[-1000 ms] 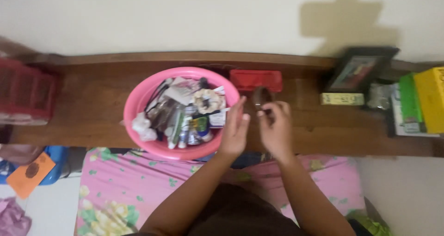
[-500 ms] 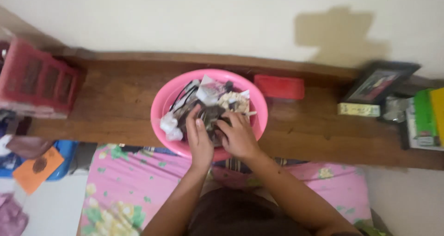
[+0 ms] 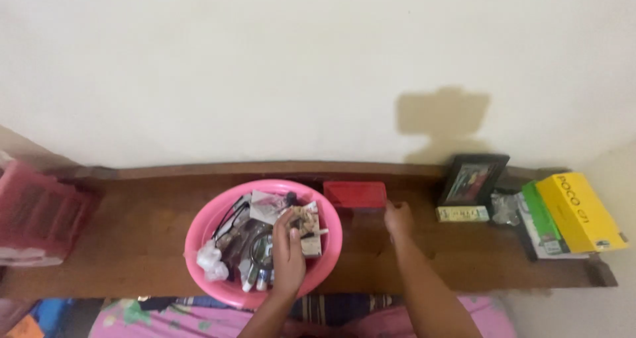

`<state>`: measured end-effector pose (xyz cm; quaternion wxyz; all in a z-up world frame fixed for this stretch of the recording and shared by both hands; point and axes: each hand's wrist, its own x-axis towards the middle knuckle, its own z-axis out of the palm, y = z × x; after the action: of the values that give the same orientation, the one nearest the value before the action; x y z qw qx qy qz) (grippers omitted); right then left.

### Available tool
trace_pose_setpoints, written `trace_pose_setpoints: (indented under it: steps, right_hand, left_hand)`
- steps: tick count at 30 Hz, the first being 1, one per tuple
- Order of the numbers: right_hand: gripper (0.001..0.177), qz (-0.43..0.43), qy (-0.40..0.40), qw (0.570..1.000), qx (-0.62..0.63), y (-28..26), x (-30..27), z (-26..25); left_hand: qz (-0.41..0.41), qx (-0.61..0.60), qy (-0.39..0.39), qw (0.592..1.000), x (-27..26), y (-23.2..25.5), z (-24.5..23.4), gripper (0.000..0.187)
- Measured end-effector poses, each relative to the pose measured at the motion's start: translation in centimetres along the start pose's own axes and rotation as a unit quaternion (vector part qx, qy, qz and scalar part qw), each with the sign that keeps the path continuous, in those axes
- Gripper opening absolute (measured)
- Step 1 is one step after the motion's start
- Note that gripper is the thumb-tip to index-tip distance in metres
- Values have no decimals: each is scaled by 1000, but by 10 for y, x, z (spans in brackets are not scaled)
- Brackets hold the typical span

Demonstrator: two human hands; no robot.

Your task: Organize various items including a bowl of small objects, a picture frame, and product boxes on a wooden shelf.

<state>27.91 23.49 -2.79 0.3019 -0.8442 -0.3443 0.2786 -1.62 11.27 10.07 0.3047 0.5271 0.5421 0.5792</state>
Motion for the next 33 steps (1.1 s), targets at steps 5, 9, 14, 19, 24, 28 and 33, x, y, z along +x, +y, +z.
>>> trace_pose_setpoints:
  steps: [5, 9, 14, 19, 24, 28, 33]
  right_hand:
    - [29, 0, -45, 984, 171, 59, 35, 51]
    - [25, 61, -93, 950, 291, 53, 27, 48]
    - [33, 14, -49, 968, 245, 16, -7, -11]
    - [32, -122, 98, 984, 90, 20, 3, -51]
    - [31, -177, 73, 970, 152, -46, -48, -110]
    - [30, -141, -68, 951, 266, -81, -69, -82]
    - [26, -93, -293, 912, 271, -140, -143, -36]
  left_hand:
    - [-9, 21, -8, 1000, -9, -4, -2, 38]
    - [6, 21, 2, 1000, -10, -7, -4, 38]
    - [1, 15, -3, 1000, -7, 2, -8, 39]
    - [-35, 6, 2, 999, 5, -11, -14, 40]
    - [-76, -86, 74, 991, 33, -14, -50, 48]
    - [-41, -184, 104, 977, 41, -31, -82, 54]
    - [-93, -213, -1, 973, 31, -16, -120, 69]
